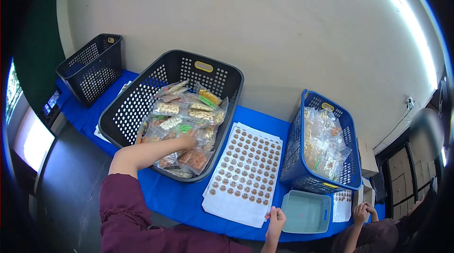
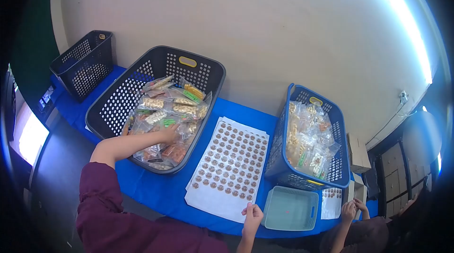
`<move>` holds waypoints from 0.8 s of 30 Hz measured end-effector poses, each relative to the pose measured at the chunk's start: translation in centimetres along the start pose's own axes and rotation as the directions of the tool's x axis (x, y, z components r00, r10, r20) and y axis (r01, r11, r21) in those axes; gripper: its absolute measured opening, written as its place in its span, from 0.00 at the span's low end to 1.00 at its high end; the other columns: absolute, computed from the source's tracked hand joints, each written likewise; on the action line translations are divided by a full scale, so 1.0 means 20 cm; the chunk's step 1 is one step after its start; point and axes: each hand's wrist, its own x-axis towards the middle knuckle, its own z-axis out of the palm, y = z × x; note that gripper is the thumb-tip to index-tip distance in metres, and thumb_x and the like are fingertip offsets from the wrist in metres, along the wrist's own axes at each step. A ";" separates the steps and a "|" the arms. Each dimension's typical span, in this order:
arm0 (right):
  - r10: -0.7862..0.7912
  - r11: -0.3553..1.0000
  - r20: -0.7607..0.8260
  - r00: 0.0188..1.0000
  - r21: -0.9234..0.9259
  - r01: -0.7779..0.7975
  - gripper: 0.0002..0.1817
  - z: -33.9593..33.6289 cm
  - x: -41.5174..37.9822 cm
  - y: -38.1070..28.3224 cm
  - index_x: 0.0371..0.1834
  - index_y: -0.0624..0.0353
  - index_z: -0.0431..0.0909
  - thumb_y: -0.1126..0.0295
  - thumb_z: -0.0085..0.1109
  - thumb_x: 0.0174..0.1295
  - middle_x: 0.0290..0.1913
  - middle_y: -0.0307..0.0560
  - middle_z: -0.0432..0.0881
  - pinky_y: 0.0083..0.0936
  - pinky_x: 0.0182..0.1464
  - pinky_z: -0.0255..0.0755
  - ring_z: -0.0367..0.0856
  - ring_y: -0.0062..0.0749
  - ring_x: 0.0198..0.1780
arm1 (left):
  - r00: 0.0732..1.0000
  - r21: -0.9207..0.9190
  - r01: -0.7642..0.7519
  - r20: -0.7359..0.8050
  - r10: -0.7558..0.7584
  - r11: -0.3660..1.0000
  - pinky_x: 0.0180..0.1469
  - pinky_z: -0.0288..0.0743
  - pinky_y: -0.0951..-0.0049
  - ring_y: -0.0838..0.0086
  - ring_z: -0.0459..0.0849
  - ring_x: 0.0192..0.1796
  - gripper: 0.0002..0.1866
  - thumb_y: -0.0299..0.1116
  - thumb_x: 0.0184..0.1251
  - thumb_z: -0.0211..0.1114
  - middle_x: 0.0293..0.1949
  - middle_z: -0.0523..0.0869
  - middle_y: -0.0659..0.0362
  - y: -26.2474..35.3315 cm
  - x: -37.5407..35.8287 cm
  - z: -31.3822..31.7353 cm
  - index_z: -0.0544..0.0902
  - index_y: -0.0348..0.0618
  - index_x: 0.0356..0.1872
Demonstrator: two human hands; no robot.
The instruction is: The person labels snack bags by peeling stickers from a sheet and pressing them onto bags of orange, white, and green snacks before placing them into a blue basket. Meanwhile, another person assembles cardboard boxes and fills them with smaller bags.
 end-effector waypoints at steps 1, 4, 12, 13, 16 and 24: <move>-0.001 1.000 0.009 1.000 -0.007 0.001 0.16 0.01 0.00 0.01 0.14 0.60 0.66 0.70 0.51 0.60 0.15 0.38 0.69 0.15 0.26 0.59 0.66 0.17 0.20 | 0.999 0.066 0.032 0.038 -0.034 0.997 0.59 0.55 0.43 0.56 0.52 0.66 0.31 0.41 0.50 0.61 0.67 0.48 0.53 0.01 -0.01 -0.01 0.66 0.60 0.59; 0.003 1.000 0.039 0.999 -0.012 -0.002 0.16 0.04 0.00 0.02 0.14 0.60 0.66 0.70 0.51 0.60 0.15 0.38 0.70 0.15 0.26 0.59 0.66 0.17 0.20 | 0.997 -0.028 0.079 0.025 -0.078 0.996 0.60 0.48 0.39 0.57 0.48 0.68 0.32 0.43 0.52 0.59 0.68 0.45 0.54 -0.03 0.02 0.03 0.62 0.56 0.62; 0.015 1.000 0.041 0.999 -0.024 -0.014 0.16 0.03 0.00 0.06 0.14 0.62 0.68 0.70 0.51 0.60 0.16 0.39 0.71 0.15 0.26 0.60 0.67 0.17 0.20 | 0.791 -0.159 0.072 -0.593 -0.153 0.985 0.53 0.62 0.54 0.61 0.77 0.44 0.20 0.37 0.52 0.59 0.42 0.76 0.50 -0.16 -0.01 -0.37 0.73 0.40 0.46; 0.016 1.000 0.046 0.999 -0.017 -0.016 0.16 0.03 -0.01 0.06 0.15 0.62 0.69 0.70 0.51 0.60 0.16 0.39 0.71 0.15 0.26 0.60 0.67 0.17 0.20 | 0.701 -0.243 -0.055 -0.700 -0.136 0.968 0.51 0.64 0.58 0.61 0.77 0.44 0.19 0.34 0.52 0.60 0.41 0.75 0.50 -0.15 -0.06 -0.45 0.73 0.38 0.45; 0.021 1.000 0.062 0.998 -0.008 -0.020 0.15 0.04 0.00 0.04 0.16 0.62 0.70 0.70 0.51 0.60 0.17 0.39 0.71 0.15 0.27 0.60 0.68 0.17 0.21 | 0.420 -0.359 -0.410 -0.890 -0.176 0.838 0.45 0.68 0.68 0.64 0.77 0.42 0.17 0.27 0.51 0.60 0.40 0.75 0.49 -0.04 -0.23 -0.69 0.73 0.34 0.44; -0.054 0.954 0.380 0.923 0.294 -0.066 0.09 0.16 -0.01 -0.09 0.33 0.65 0.73 0.69 0.55 0.58 0.28 0.43 0.76 0.18 0.35 0.67 0.73 0.22 0.30 | 0.495 -0.542 -0.806 -0.837 -0.231 0.236 0.46 0.69 0.79 0.77 0.74 0.45 0.20 0.26 0.57 0.58 0.48 0.71 0.57 0.61 -0.86 -0.81 0.68 0.35 0.51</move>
